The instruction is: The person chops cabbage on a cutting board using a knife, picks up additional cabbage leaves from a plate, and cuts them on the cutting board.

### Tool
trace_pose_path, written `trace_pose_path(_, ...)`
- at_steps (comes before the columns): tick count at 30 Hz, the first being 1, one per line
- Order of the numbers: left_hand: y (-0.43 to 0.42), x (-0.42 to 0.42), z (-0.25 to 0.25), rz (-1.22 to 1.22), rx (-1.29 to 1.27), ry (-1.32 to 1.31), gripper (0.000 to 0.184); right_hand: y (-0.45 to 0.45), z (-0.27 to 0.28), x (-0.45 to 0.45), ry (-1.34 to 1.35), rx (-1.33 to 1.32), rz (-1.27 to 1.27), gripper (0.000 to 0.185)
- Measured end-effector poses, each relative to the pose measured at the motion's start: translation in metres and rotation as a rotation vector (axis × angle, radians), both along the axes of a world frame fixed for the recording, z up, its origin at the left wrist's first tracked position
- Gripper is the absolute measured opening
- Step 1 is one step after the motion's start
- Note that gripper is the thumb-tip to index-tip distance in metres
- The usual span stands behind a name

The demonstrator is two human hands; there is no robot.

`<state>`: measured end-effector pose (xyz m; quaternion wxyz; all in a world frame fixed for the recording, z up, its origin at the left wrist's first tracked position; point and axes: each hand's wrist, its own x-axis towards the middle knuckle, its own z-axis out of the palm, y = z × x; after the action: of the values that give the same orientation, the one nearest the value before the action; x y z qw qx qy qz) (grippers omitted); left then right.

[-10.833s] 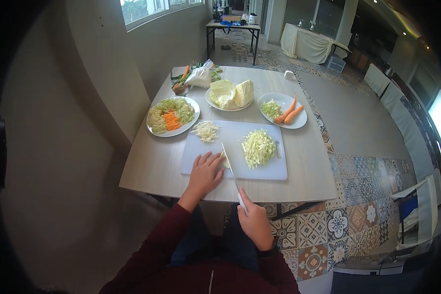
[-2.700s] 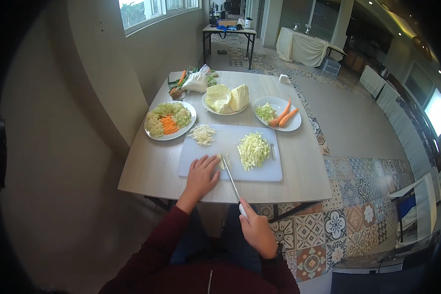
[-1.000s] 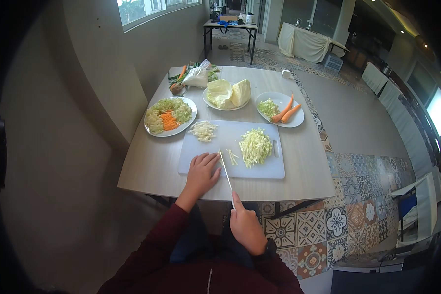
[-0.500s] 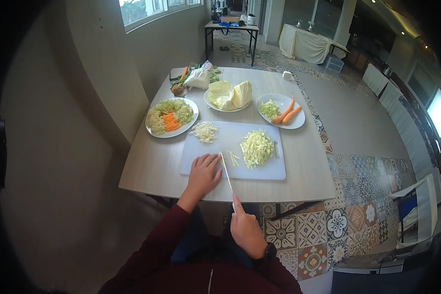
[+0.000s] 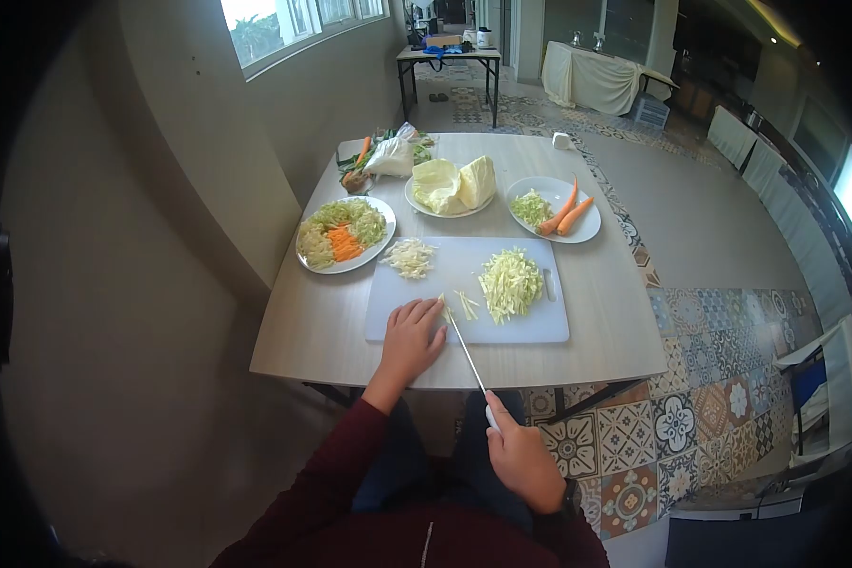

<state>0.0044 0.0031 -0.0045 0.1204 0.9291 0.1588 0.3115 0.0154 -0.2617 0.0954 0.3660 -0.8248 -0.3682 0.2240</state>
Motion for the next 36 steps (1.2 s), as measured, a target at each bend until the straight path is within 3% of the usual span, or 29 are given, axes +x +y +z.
trace_pose_path(17,-0.002,-0.001,0.008,-0.044,-0.035,-0.04,0.048,0.009,-0.011,0.008,0.037,0.117,-0.105,0.05)
trace_pose_path(36,0.001,-0.001,0.003,-0.08,-0.022,-0.057,0.035,0.022,-0.015,-0.001,0.077,0.165,-0.045,0.051)
